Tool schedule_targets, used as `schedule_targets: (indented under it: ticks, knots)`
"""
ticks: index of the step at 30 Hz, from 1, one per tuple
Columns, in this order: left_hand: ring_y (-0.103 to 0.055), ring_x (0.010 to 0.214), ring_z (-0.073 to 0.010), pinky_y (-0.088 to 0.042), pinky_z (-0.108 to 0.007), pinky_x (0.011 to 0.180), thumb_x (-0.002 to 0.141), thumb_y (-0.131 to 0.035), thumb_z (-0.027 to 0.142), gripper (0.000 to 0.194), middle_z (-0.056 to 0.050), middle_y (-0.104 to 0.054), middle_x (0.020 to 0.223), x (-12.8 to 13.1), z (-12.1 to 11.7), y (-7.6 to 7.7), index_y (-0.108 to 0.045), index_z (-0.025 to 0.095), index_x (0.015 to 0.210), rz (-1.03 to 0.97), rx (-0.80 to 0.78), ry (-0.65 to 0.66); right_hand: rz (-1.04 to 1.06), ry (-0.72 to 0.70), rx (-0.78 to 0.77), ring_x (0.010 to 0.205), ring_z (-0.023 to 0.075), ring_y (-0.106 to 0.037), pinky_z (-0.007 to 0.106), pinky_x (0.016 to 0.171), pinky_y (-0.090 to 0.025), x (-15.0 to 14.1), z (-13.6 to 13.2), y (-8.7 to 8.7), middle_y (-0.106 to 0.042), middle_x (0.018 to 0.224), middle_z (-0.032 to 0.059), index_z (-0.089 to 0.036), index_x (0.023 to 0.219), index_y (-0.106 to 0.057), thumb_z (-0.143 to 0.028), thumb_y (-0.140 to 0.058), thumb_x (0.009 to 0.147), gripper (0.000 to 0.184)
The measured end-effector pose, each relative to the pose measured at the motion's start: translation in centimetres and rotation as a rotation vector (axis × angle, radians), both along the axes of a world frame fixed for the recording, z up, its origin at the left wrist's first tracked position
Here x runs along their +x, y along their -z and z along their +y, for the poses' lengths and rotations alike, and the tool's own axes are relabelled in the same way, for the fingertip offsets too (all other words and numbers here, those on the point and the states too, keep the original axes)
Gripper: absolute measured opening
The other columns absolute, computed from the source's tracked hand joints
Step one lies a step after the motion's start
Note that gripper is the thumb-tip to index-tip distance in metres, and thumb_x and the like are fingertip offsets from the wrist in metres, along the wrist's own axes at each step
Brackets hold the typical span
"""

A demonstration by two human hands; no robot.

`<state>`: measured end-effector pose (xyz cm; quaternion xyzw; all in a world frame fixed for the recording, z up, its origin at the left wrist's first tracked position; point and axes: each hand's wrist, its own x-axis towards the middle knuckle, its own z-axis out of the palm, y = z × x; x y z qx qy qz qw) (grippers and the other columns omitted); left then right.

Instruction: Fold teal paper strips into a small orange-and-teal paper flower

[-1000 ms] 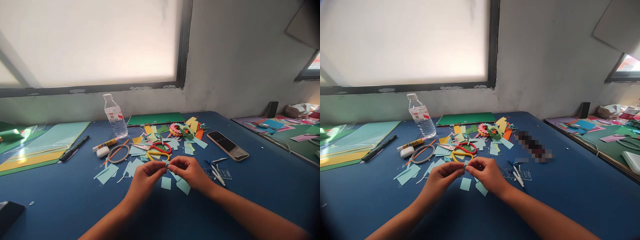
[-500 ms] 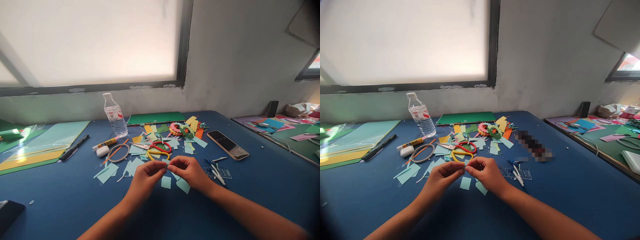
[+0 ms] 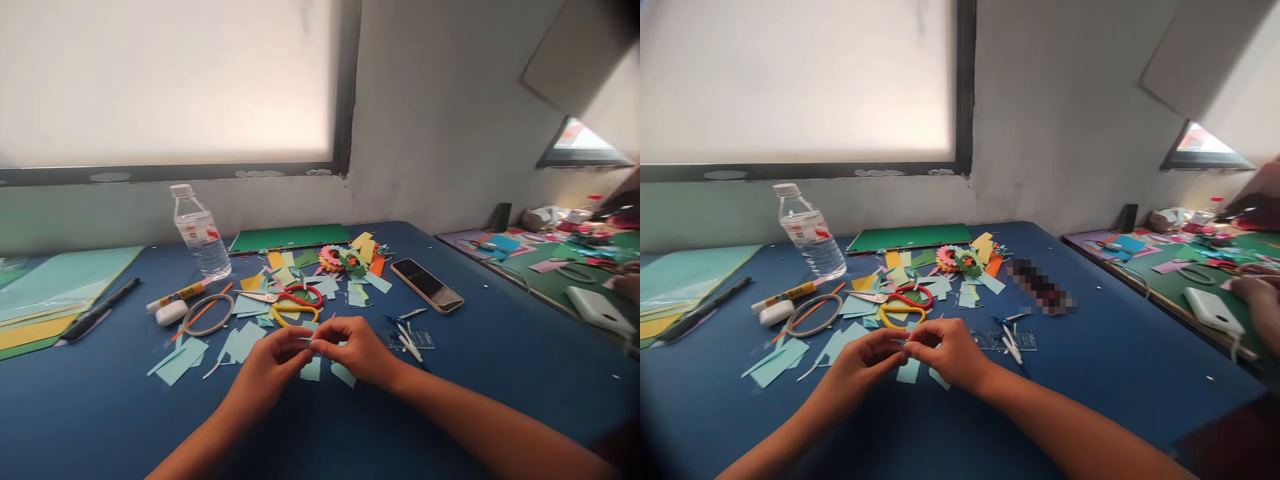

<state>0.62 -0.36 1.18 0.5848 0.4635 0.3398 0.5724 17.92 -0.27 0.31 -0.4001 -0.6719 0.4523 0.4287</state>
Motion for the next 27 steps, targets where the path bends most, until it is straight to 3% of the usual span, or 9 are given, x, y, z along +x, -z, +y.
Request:
schedule_targets:
  ticks: [9, 14, 21, 24, 27]
  knots:
    - [-0.061, 0.069, -0.0199, -0.045, -0.028, 0.063, 0.069, -0.064, 0.038, 0.040, -0.001, -0.068, 0.068, -0.4, 0.2, -0.6, -0.058, 0.018, 0.103, 0.212, 0.145, -0.029, 0.012, 0.012, 0.052, 0.072, 0.0159, -0.061, 0.025, 0.066, -0.049, 0.1, 0.3, -0.2, -0.066, 0.078, 0.0023, -0.016, 0.078, -0.070, -0.032, -0.070, 0.073, 0.016]
    - [-0.059, 0.066, -0.0185, -0.045, -0.027, 0.062, 0.071, -0.061, 0.036, 0.038, 0.001, -0.065, 0.066, -0.5, 0.1, -0.5, -0.058, 0.018, 0.105, 0.249, 0.165, -0.019, 0.001, 0.027, 0.052, 0.070, 0.0151, -0.061, 0.024, 0.066, -0.047, 0.0, 0.2, -0.4, -0.067, 0.073, 0.0012, -0.017, 0.075, -0.070, -0.023, -0.071, 0.073, 0.006]
    - [-0.059, 0.068, -0.0177, -0.045, -0.026, 0.064, 0.071, -0.066, 0.036, 0.049, 0.000, -0.067, 0.067, -0.5, 0.4, -1.4, -0.056, 0.014, 0.114, 0.194, 0.063, 0.054, -0.043, 0.033, 0.035, 0.067, 0.0132, -0.061, 0.022, 0.062, -0.045, 0.2, 0.4, -1.0, -0.064, 0.067, -0.0019, -0.017, 0.071, -0.066, -0.007, -0.068, 0.072, 0.011]
    - [-0.061, 0.070, -0.0176, -0.046, -0.026, 0.066, 0.071, -0.069, 0.037, 0.051, 0.000, -0.069, 0.067, -0.7, 0.5, -1.7, -0.057, 0.015, 0.115, 0.129, 0.004, 0.091, -0.036, -0.004, 0.029, 0.071, 0.0136, -0.062, 0.023, 0.067, -0.048, 0.5, 0.6, -1.1, -0.065, 0.073, -0.0009, -0.017, 0.076, -0.064, -0.007, -0.064, 0.075, 0.010]
    - [-0.065, 0.074, -0.0189, -0.048, -0.027, 0.072, 0.069, -0.073, 0.040, 0.043, -0.003, -0.072, 0.075, -0.8, 0.5, -1.8, -0.064, 0.016, 0.104, 0.045, -0.065, 0.099, -0.021, -0.037, 0.037, 0.075, 0.0151, -0.064, 0.025, 0.069, -0.049, 0.8, 0.6, -0.9, -0.065, 0.077, 0.0005, -0.017, 0.081, -0.062, -0.011, -0.062, 0.079, 0.006]
